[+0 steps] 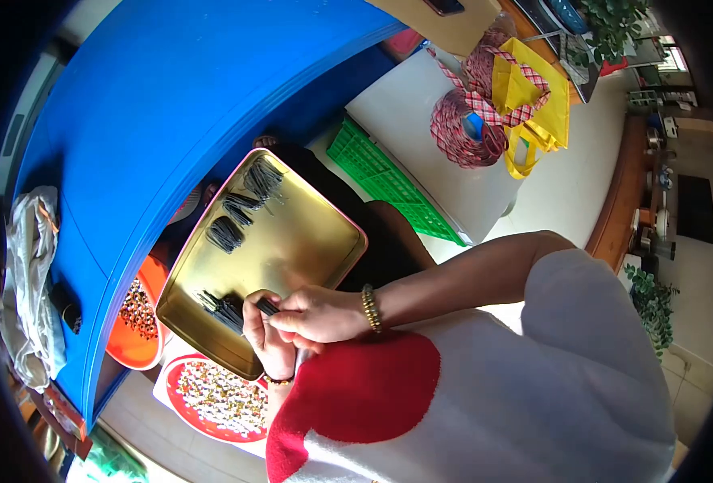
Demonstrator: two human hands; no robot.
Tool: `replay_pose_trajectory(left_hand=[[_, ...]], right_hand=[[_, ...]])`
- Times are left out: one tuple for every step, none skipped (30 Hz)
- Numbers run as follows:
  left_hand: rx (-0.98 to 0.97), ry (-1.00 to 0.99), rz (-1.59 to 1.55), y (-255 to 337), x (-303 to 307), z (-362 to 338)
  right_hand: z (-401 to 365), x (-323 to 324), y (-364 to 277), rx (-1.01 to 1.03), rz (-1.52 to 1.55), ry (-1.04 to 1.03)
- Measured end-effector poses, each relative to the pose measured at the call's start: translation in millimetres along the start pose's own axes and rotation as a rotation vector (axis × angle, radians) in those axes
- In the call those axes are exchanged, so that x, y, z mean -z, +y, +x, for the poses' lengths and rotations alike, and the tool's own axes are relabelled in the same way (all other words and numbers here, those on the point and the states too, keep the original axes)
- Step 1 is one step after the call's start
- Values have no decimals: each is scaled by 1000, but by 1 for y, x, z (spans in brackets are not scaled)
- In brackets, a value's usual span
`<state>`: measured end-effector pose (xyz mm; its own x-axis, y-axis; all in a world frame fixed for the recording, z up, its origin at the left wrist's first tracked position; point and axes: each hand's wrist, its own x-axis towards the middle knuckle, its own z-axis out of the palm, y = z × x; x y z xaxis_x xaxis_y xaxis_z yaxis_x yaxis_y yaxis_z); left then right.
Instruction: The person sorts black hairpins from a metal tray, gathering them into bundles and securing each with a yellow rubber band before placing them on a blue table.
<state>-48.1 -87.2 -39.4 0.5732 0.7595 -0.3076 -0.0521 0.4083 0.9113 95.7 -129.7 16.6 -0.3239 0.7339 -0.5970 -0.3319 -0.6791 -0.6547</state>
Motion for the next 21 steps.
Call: replay_pose_trajectory(left_hand=[[44, -23, -27, 4, 3, -1], [88, -46, -60, 9, 3, -1], [58, -75, 31, 12, 3, 1], [27, -106, 55, 18, 4, 3], [0, -139, 82, 25, 5, 5], [-30, -175, 106, 29, 6, 7], [-80, -174, 227, 19, 11, 9], [-110, -153, 247, 19, 9, 10], [-139, -131, 267, 19, 5, 13], [-168, -108, 287, 19, 1, 14], [-169, -70, 308, 17, -3, 14], [-157, -93, 274, 18, -7, 12], [-117, -94, 174, 10, -9, 8], [-78, -94, 73, 1, -10, 5], [-73, -100, 33, 0, -11, 3], [-45, -94, 23, -1, -11, 3], [-14, -85, 13, 0, -12, 1], [17, -76, 5, 1, -12, 0], [12, -79, -74, -4, -12, -2], [28, -76, -84, -2, -13, -4], [43, -77, -95, 1, -14, -6]], right_hand=[[-4, 3, -3, -12, -11, -2], [-8, 5, -6, -28, -26, -2], [-12, 7, -11, -47, -47, -6], [-13, 7, -11, -49, -30, -11], [-13, 7, -11, -49, -8, -16], [-14, 7, -11, -48, 12, -16], [-14, 8, -12, -19, 5, -21], [-13, 8, -12, 11, -1, -26], [-12, 8, -12, 40, -7, -31], [-11, 7, -9, 136, -96, 10], [-9, 7, -4, 229, -188, 47], [-7, 6, 2, 320, -281, 83], [-4, 5, 10, 365, -289, 105], [1, 5, 22, 421, -379, 164], [5, 4, 30, 476, -467, 225], [8, 1, 37, 529, -554, 288], [10, -3, 44, 539, -525, 369], [9, -5, 47, 541, -539, 380], [9, -6, 51, 547, -554, 392], [8, -7, 53, 555, -571, 407], [7, -8, 53, 563, -565, 410]])
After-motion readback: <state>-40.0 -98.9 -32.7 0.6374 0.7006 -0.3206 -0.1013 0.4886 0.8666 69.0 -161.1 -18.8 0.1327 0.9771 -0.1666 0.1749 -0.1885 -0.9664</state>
